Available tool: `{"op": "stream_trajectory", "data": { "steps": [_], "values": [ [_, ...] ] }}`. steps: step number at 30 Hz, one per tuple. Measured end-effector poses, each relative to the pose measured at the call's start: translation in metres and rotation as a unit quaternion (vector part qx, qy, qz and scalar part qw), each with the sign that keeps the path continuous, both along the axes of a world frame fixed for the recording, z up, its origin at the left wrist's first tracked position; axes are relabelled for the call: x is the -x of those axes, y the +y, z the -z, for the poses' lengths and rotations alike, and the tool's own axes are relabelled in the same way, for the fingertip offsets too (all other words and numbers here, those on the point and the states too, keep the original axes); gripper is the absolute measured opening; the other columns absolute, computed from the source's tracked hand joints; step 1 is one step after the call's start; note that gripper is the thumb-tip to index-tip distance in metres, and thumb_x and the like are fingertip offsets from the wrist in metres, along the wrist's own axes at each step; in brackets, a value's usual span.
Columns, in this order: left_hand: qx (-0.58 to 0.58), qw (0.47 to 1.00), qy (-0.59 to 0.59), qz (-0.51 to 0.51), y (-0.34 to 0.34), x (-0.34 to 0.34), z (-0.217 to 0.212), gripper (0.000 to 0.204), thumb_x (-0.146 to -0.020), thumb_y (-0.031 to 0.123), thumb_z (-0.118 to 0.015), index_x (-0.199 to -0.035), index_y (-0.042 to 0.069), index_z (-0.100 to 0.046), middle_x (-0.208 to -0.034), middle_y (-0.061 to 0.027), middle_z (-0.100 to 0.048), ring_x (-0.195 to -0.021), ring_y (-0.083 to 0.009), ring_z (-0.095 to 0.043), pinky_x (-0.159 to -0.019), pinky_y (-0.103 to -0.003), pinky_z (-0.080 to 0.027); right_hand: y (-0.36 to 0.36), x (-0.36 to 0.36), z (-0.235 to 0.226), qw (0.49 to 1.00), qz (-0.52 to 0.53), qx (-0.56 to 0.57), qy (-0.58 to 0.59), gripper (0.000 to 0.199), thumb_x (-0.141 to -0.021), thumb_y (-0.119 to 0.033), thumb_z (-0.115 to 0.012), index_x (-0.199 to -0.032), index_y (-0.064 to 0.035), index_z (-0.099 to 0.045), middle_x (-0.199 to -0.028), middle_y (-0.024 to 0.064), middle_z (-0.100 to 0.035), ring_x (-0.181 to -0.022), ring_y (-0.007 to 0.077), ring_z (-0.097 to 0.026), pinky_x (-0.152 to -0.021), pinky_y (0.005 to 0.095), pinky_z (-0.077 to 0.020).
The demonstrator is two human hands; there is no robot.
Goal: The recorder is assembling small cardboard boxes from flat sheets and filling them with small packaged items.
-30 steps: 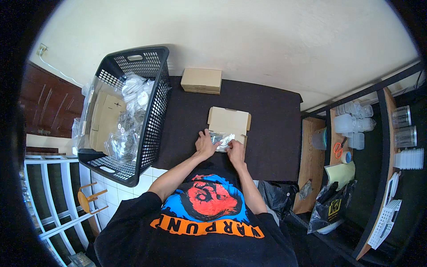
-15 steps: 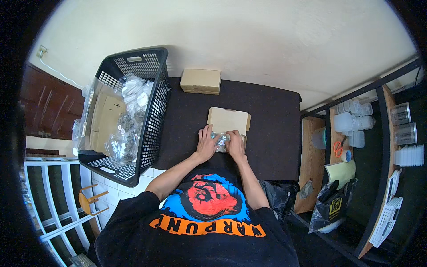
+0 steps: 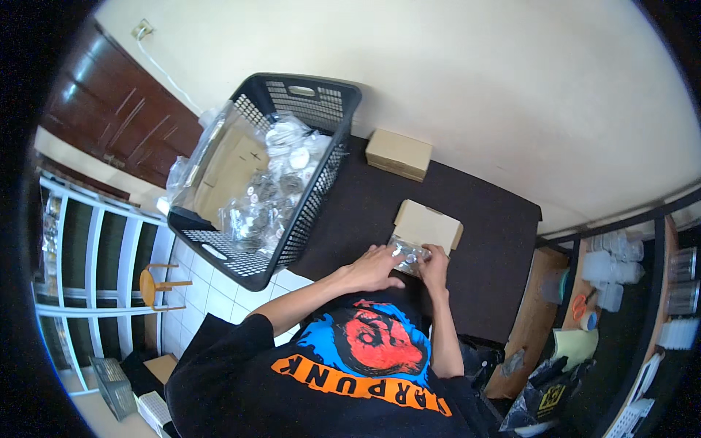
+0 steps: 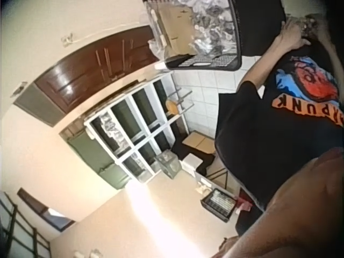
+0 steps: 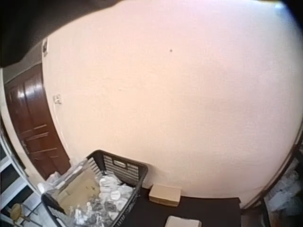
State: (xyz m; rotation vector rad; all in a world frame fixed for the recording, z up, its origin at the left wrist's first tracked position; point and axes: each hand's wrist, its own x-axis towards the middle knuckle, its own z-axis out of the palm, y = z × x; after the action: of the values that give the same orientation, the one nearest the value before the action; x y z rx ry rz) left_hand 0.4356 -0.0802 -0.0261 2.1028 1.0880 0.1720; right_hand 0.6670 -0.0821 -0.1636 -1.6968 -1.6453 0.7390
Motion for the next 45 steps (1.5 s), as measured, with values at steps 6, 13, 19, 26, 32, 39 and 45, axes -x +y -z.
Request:
{"op": "stream_trajectory", "data": {
  "steps": [6,13,19,26,32,39,45],
  "values": [
    [0.136,0.955,-0.258,-0.050,0.021,0.111,-0.160,0.039,-0.101,0.024,-0.076,-0.132,0.001,-0.070,-0.119,-0.0142,-0.077,-0.109,-0.0221,-0.074,-0.098,-0.039,-0.058,-0.039,0.004,-0.017,0.995,0.060,0.027,0.076,0.021,-0.092,-0.002,-0.076,-0.112,0.0032,-0.074,-0.088,0.0110,-0.077,-0.073,0.0157,-0.073,-0.066,0.0318,-0.0592],
    [-0.080,0.881,-0.088,-0.458,0.169,0.282,-0.050,0.036,-0.094,0.023,-0.083,-0.117,-0.004,-0.075,-0.101,-0.0149,-0.080,-0.091,-0.0197,-0.076,-0.082,-0.034,-0.061,-0.080,0.005,0.011,0.957,0.095,0.119,0.246,0.017,-0.098,-0.001,-0.072,-0.114,0.0027,-0.073,-0.087,0.0085,-0.077,-0.069,0.0125,-0.072,-0.061,0.0244,-0.0563],
    [-0.241,0.912,0.185,-0.275,0.190,0.251,0.039,0.041,-0.084,0.025,-0.083,-0.109,-0.007,-0.076,-0.104,-0.0269,-0.077,-0.100,-0.0434,-0.074,-0.089,-0.051,-0.059,-0.111,0.023,0.000,0.947,0.153,0.119,0.257,0.016,-0.099,-0.003,-0.071,-0.114,0.0016,-0.074,-0.086,0.0076,-0.077,-0.070,0.0125,-0.072,-0.060,0.0246,-0.0550],
    [-0.353,0.853,0.315,-0.222,0.220,0.236,0.093,0.069,-0.086,0.012,-0.070,-0.149,-0.010,-0.051,-0.102,-0.0194,-0.075,-0.102,-0.0348,-0.072,-0.105,-0.055,-0.048,-0.138,0.043,-0.025,0.943,0.220,0.070,0.241,0.013,-0.100,-0.002,-0.070,-0.111,0.0042,-0.075,-0.086,0.0085,-0.077,-0.074,0.0122,-0.072,-0.066,0.0271,-0.0598],
    [-0.332,0.860,0.339,-0.186,0.245,0.235,0.112,0.037,-0.089,0.009,-0.064,-0.123,-0.003,-0.070,-0.100,-0.0172,-0.079,-0.093,-0.0317,-0.077,-0.100,-0.055,-0.051,-0.175,0.049,-0.028,0.929,0.279,0.070,0.234,0.013,-0.101,-0.004,-0.070,-0.111,0.0028,-0.075,-0.087,0.0082,-0.078,-0.072,0.0122,-0.073,-0.064,0.0254,-0.0574],
    [-0.361,0.869,0.258,-0.217,0.252,0.247,0.062,0.020,-0.089,0.011,-0.061,-0.080,0.003,-0.077,-0.086,-0.0229,-0.077,-0.087,-0.0390,-0.077,-0.090,-0.053,-0.054,-0.178,0.057,-0.048,0.917,0.310,0.062,0.245,0.014,-0.100,0.000,-0.068,-0.112,0.0055,-0.074,-0.088,0.0094,-0.076,-0.077,0.0127,-0.072,-0.071,0.0281,-0.0617],
    [-0.248,0.924,-0.044,-0.287,0.242,0.305,-0.014,0.021,-0.093,0.014,-0.076,-0.109,0.003,-0.084,-0.097,-0.0176,-0.081,-0.085,-0.0320,-0.077,-0.081,-0.040,-0.060,-0.138,0.036,-0.069,0.896,0.255,0.119,0.344,0.016,-0.102,-0.003,-0.069,-0.115,0.0035,-0.074,-0.091,0.0094,-0.077,-0.076,0.0121,-0.072,-0.070,0.0271,-0.0589]
  ]
}}
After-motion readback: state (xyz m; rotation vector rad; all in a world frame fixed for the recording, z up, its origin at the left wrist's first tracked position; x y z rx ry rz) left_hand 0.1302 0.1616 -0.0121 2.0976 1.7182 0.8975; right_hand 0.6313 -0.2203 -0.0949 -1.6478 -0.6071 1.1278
